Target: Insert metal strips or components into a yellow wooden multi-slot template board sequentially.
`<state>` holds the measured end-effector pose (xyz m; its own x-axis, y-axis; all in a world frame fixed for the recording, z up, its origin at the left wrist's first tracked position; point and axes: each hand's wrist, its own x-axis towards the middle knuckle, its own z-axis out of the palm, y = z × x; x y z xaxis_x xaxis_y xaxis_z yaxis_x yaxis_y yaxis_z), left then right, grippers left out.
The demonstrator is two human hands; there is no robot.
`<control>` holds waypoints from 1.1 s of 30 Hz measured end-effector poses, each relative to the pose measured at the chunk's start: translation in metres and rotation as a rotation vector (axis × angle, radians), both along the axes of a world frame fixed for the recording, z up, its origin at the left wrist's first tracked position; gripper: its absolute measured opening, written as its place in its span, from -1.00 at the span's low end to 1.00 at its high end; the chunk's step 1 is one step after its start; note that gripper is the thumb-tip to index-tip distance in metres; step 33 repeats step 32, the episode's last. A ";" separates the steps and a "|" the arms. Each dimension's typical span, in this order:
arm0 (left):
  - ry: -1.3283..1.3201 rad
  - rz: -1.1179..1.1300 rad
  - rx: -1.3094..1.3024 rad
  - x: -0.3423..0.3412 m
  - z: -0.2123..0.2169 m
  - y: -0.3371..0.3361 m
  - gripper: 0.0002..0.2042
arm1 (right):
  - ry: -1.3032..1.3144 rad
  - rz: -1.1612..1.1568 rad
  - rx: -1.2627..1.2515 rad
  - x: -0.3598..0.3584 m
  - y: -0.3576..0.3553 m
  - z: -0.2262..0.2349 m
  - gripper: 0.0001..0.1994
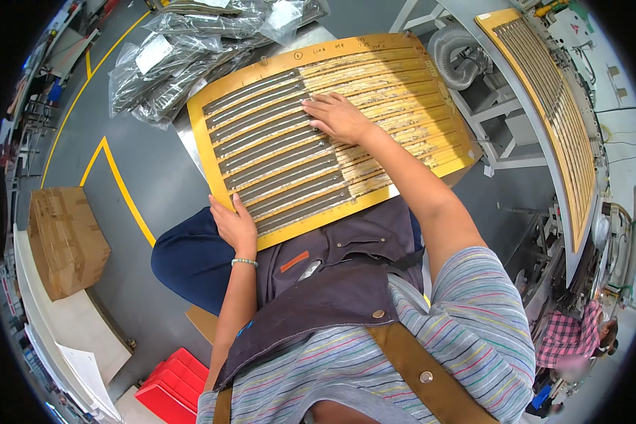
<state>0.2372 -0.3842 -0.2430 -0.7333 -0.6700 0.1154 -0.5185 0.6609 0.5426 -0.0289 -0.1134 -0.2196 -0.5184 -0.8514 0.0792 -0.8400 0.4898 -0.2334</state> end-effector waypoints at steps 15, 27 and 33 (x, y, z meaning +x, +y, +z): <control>-0.003 -0.012 -0.001 0.001 0.002 0.004 -0.30 | -0.049 -0.146 -0.169 -0.023 0.004 -0.013 -0.54; 0.011 -0.010 -0.001 0.001 0.000 0.005 -0.31 | 0.026 -0.460 -0.178 0.054 0.051 -0.024 -0.49; 0.133 -0.091 0.107 0.011 -0.029 -0.024 -0.28 | 0.144 -0.810 -0.316 0.072 0.104 -0.011 -0.46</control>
